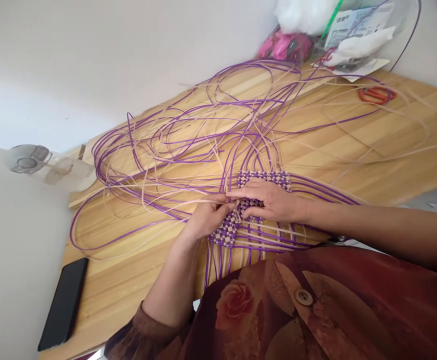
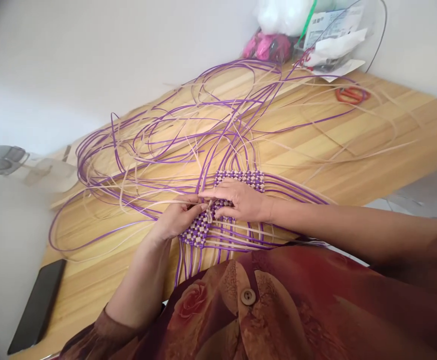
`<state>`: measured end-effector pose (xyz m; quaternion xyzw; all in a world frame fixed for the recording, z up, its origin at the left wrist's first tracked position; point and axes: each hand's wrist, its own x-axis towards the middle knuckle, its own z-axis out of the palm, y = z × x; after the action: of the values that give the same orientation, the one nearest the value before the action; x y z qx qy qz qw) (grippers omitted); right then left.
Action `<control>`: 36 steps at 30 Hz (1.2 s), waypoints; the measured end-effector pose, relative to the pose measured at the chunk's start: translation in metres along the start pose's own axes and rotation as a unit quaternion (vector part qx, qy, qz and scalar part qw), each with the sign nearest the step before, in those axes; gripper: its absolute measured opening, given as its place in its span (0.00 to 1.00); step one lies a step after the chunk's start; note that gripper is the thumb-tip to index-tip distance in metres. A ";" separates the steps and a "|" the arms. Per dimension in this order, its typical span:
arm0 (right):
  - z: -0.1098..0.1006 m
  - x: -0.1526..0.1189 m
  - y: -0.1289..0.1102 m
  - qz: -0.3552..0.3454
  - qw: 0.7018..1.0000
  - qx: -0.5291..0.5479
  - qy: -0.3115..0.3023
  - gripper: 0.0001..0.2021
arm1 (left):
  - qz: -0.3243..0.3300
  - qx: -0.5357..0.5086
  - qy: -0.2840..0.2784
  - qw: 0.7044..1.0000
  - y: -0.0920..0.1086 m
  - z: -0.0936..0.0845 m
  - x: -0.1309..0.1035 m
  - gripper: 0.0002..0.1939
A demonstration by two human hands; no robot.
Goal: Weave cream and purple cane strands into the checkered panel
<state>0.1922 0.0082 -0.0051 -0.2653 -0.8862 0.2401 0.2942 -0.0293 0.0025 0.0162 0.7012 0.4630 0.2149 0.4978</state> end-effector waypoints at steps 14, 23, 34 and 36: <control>0.001 0.015 -0.006 0.078 0.994 0.072 0.042 0.03 | -0.047 -0.057 -0.050 0.996 -0.007 -0.006 -0.001 0.16; 0.013 0.016 -0.009 0.103 0.991 -0.062 0.057 0.04 | -0.023 0.122 0.022 0.992 0.006 0.001 -0.003 0.15; 0.000 0.014 -0.005 0.066 0.996 0.047 0.031 0.04 | -0.014 0.039 -0.007 0.999 0.002 0.001 -0.003 0.14; 0.002 0.016 -0.005 0.079 0.996 0.035 0.031 0.04 | -0.009 0.030 -0.010 0.999 0.002 0.000 -0.003 0.14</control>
<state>0.1782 0.0141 0.0026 -0.3308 -0.8442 0.2853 0.3107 -0.0302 -0.0003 0.0183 0.7134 0.4708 0.1898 0.4832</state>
